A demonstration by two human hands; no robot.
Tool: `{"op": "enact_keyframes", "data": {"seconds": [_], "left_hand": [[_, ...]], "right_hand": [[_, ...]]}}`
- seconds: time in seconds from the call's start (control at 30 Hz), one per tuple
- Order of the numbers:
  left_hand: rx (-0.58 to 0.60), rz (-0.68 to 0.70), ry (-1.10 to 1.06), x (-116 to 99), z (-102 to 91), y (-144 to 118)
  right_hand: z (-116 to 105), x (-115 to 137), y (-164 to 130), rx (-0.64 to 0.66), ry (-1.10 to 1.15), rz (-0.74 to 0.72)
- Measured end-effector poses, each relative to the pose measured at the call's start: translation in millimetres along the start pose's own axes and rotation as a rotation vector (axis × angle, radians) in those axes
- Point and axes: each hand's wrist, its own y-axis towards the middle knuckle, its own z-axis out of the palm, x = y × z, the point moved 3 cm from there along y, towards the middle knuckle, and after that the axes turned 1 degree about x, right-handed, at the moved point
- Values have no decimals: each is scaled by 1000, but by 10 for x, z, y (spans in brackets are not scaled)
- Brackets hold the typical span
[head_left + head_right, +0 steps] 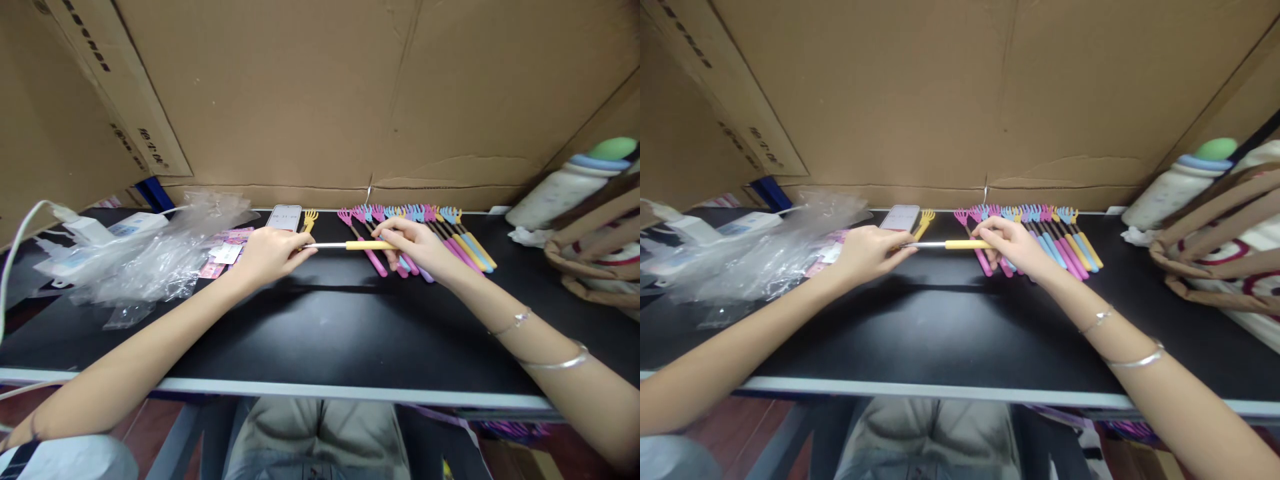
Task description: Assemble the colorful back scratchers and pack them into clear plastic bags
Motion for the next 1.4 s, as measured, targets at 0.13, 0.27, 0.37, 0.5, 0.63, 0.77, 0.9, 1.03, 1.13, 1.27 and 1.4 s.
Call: {"op": "enact_keyframes", "data": {"seconds": [0.13,0.27,0.37,0.5,0.63,0.77,0.9,1.03,1.13,1.27,1.4], "left_hand": [[10,37,26,-20,-3,-15],[-3,87,71,-41,24,-38],[-43,91,81,-52,34,-44],[-71,88,80,-76,5,-39],[-73,68,74,-108,-21,-39],[-64,19,80,-141,-22,-49],[-74,7,111,-170,-40,-50],[-93,26,135,-185,-45,-52],[-113,41,149,-189,-30,-58],[-136,42,125,-193,-5,-61],[-87,12,74,-191,10,-48]], "right_hand": [[72,-20,4,-22,102,37],[139,-24,-22,-76,121,34],[146,-16,-40,-104,125,16],[122,8,-50,-101,85,16],[106,20,-52,-87,81,46],[110,7,-61,-117,105,46],[137,-36,-69,-116,180,72],[161,-90,-71,-78,267,139],[165,-106,-72,-63,280,179],[153,-71,-72,-77,230,175],[112,2,-69,-152,115,138]]}}
